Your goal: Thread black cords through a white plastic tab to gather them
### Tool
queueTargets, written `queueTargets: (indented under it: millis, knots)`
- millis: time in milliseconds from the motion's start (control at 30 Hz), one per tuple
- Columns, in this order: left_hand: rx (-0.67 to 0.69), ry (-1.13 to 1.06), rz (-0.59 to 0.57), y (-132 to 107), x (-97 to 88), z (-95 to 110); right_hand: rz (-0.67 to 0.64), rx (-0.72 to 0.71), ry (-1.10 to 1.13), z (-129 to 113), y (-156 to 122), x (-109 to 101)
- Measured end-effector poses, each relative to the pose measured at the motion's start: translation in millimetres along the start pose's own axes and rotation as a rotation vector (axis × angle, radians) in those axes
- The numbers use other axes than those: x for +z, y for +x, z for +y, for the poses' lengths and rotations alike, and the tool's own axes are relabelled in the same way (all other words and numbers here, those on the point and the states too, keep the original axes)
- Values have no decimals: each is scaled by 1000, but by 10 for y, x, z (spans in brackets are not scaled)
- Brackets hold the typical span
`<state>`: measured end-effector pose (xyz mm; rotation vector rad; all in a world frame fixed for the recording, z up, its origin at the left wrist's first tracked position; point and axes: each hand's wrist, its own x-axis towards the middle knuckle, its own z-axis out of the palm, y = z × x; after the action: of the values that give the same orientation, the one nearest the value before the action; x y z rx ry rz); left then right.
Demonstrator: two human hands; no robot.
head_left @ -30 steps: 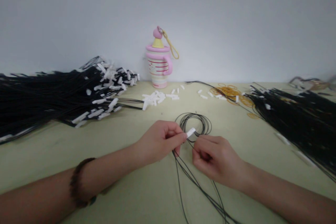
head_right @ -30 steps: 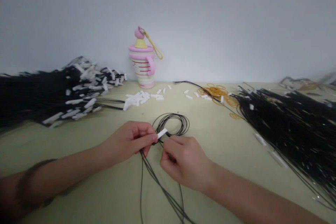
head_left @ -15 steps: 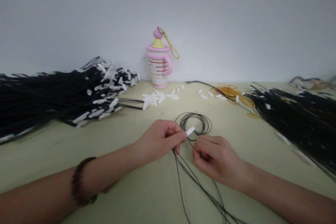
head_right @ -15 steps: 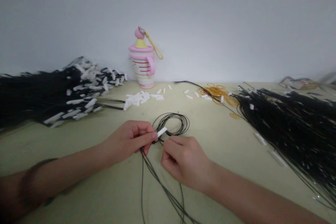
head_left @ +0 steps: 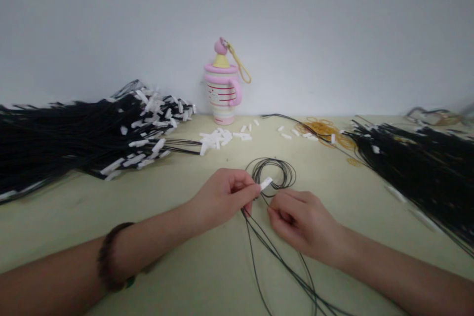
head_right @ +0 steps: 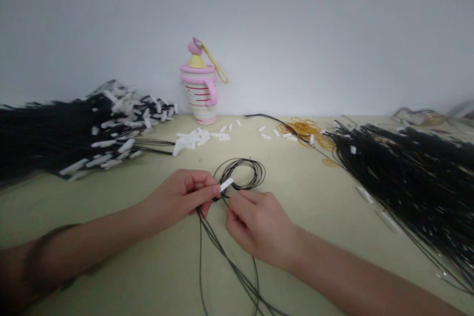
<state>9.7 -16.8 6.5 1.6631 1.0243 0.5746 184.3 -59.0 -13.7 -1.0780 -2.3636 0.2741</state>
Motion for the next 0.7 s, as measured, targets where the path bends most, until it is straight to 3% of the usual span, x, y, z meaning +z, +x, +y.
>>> queueTargets:
  millis: [433, 700]
  knots:
    - [0, -10, -54, 4, -4, -20, -71, 53, 22, -30, 32, -33]
    - [19, -3, -98, 7, -15, -55, -5, -1, -4, -10, -16, -9]
